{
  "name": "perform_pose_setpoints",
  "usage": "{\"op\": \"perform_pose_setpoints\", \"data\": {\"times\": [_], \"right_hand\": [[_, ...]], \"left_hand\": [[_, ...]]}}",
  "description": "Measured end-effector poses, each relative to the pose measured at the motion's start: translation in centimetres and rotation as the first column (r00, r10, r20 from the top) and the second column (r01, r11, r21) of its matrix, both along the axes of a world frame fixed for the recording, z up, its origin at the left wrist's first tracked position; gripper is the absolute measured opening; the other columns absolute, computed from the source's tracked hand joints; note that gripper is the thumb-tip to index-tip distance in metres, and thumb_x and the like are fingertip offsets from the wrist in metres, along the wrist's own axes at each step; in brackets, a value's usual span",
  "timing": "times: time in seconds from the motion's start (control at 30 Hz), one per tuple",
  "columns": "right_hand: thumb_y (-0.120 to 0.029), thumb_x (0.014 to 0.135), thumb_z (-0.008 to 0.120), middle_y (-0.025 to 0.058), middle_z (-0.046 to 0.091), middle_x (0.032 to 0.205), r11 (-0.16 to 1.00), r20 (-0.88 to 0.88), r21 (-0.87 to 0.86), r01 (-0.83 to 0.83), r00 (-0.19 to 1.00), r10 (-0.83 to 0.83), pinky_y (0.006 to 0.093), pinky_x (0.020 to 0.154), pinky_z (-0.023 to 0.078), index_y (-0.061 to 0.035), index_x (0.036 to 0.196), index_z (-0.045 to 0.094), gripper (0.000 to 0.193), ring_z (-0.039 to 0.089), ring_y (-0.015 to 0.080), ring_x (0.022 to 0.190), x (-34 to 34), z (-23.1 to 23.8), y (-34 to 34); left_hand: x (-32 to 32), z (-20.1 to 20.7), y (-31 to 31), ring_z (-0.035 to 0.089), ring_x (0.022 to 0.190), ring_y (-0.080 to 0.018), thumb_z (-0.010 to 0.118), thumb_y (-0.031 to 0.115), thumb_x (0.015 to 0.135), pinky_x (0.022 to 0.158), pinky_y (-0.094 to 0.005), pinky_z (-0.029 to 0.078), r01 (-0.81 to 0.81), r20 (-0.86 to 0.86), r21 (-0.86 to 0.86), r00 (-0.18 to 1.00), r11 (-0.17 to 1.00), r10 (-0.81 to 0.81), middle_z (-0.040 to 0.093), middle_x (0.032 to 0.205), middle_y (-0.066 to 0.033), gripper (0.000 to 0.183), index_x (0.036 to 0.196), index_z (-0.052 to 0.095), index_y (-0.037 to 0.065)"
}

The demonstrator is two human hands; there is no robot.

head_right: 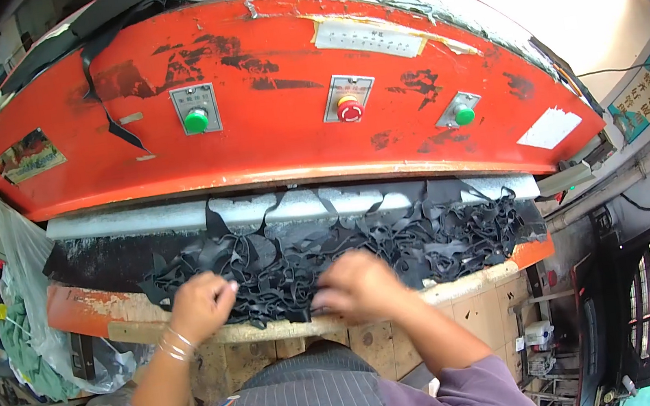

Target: The recorder uses a hydraulic die cutting machine to cut out specific shoe component shapes from a sheet of black leather material.

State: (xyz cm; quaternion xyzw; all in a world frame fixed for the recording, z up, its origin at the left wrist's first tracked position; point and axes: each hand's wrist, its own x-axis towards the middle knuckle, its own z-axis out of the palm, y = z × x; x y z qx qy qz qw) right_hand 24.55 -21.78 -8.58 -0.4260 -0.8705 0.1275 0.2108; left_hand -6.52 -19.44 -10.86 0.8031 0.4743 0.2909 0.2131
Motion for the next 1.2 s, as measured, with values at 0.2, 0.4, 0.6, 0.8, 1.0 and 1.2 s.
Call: {"op": "perform_pose_setpoints", "data": {"times": [0.2, 0.4, 0.6, 0.8, 1.0, 1.2], "right_hand": [[-0.027, 0.061, 0.079, 0.0097, 0.059, 0.090, 0.989, 0.268, 0.024, 0.143, 0.953, -0.144, 0.0379, 0.071, 0.051, -0.0042, 0.097, 0.057, 0.048, 0.059, 0.0275, 0.088, -6.2, -6.4, -6.5], [-0.029, 0.064, 0.078, 0.0086, 0.062, 0.087, 0.986, 0.384, -0.049, 0.159, 0.915, -0.128, 0.0394, 0.070, 0.053, -0.0066, 0.084, 0.059, 0.036, 0.063, 0.0271, 0.088, -7.3, -4.5, -4.8], [-0.028, 0.080, 0.061, 0.0138, 0.067, 0.078, 0.920, 0.513, -0.336, -0.201, 0.780, 0.357, 0.0448, 0.064, 0.053, -0.0089, 0.081, 0.066, 0.020, 0.067, 0.0325, 0.073, -5.9, 4.0, 6.3], [-0.023, 0.083, 0.054, 0.0061, 0.059, 0.125, 0.759, 0.720, 0.294, -0.581, 0.657, 0.223, 0.0354, 0.098, 0.042, -0.0154, 0.092, 0.071, 0.021, 0.054, 0.0252, 0.119, -5.0, 0.2, 27.4], [-0.018, 0.079, 0.056, 0.0054, 0.063, 0.111, 0.603, 0.675, 0.028, -0.797, 0.461, 0.577, 0.0395, 0.103, 0.040, -0.0082, 0.085, 0.068, 0.016, 0.052, 0.0250, 0.118, -3.4, -0.5, 33.9], [-0.018, 0.080, 0.056, 0.0123, 0.063, 0.087, 0.979, 0.386, 0.202, -0.036, 0.921, -0.046, 0.0474, 0.072, 0.049, -0.0067, 0.078, 0.060, 0.012, 0.061, 0.0322, 0.089, 9.1, 3.1, 31.3]], "left_hand": [[1.0, -4.9, -6.8, 0.057, 0.081, -0.0282, 0.067, 0.019, 0.078, 0.069, -0.0394, 0.047, -0.112, 0.043, 0.166, 0.993, 0.980, 0.106, 0.059, 0.077, -0.0081, 0.013, 0.078, 0.067, 0.006], [0.5, -5.4, -6.5, 0.054, 0.076, -0.0295, 0.066, 0.018, 0.075, 0.070, -0.0392, 0.047, -0.123, 0.045, 0.200, 0.992, 0.972, 0.116, 0.059, 0.076, -0.0094, 0.013, 0.076, 0.066, 0.005], [-0.2, -2.6, -3.6, 0.057, 0.070, -0.0293, 0.069, 0.024, 0.077, 0.067, -0.0376, 0.048, 0.009, 0.014, -0.037, 1.000, 0.999, -0.008, 0.060, 0.067, -0.0094, 0.023, 0.066, 0.066, 0.004], [6.5, 0.7, 8.0, 0.059, 0.090, -0.0295, 0.065, 0.025, 0.082, 0.080, -0.0393, 0.046, -0.012, -0.011, 0.111, 1.000, 0.994, 0.013, 0.064, 0.091, -0.0089, 0.021, 0.090, 0.066, 0.005], [11.6, -4.5, 14.6, 0.044, 0.129, -0.0269, 0.062, 0.032, 0.084, 0.106, -0.0428, 0.034, 0.002, -0.293, 0.079, 0.956, 0.997, 0.021, 0.050, 0.136, -0.0137, 0.052, 0.128, 0.053, 0.005], [15.6, -1.7, 18.3, 0.051, 0.121, -0.0283, 0.063, 0.026, 0.083, 0.108, -0.0447, 0.030, -0.094, -0.343, -0.191, 0.939, 0.977, 0.023, 0.052, 0.136, -0.0123, 0.055, 0.131, 0.050, 0.004]]}}
